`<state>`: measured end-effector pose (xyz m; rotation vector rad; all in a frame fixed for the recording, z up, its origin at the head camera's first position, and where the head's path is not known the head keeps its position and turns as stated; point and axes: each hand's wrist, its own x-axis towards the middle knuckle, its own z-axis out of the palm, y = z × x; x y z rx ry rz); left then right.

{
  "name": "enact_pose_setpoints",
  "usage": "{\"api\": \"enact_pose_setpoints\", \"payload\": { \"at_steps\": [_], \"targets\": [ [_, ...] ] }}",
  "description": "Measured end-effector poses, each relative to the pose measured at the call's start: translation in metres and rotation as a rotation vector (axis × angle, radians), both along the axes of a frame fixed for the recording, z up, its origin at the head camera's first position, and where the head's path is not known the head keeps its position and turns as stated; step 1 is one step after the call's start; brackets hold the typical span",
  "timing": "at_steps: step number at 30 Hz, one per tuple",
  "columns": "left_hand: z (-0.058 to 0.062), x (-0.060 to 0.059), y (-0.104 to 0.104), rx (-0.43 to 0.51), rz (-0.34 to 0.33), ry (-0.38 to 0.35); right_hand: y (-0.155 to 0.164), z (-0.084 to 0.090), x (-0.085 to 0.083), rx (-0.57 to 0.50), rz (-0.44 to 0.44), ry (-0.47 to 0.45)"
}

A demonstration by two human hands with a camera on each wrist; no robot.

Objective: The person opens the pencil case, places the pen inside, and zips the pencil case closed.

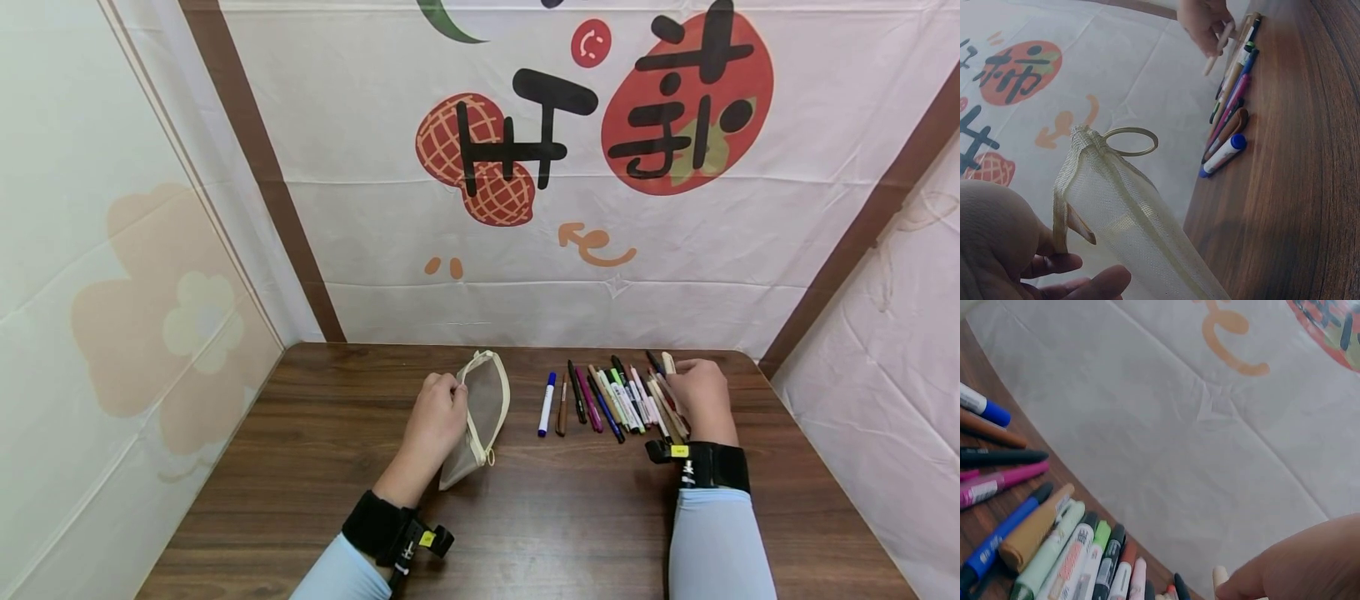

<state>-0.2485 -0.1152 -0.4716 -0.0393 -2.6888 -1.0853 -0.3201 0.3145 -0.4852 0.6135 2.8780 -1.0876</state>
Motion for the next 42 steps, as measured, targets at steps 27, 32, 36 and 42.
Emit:
{"api": "enact_pose_setpoints", "payload": {
  "at_steps": [27,32,36,42],
  "targets": [
    [0.002,0.001,0.000,0.000,-0.010,-0.011,-0.103,0.026,-0.013,-0.563,0.216,0.140],
    [0.000,0.000,0.001,-0.002,-0.017,-0.016,-0.128,0.024,-0.012,-0.582,0.279,0.141],
    [-0.001,-0.001,0.001,-0.001,-0.023,-0.004,-0.147,0.024,-0.009,-0.615,0.357,0.140],
    [-0.003,-0.002,0.001,-0.005,-0.014,0.016,-0.176,0.025,0.001,-0.613,0.439,0.132]
  ]
}}
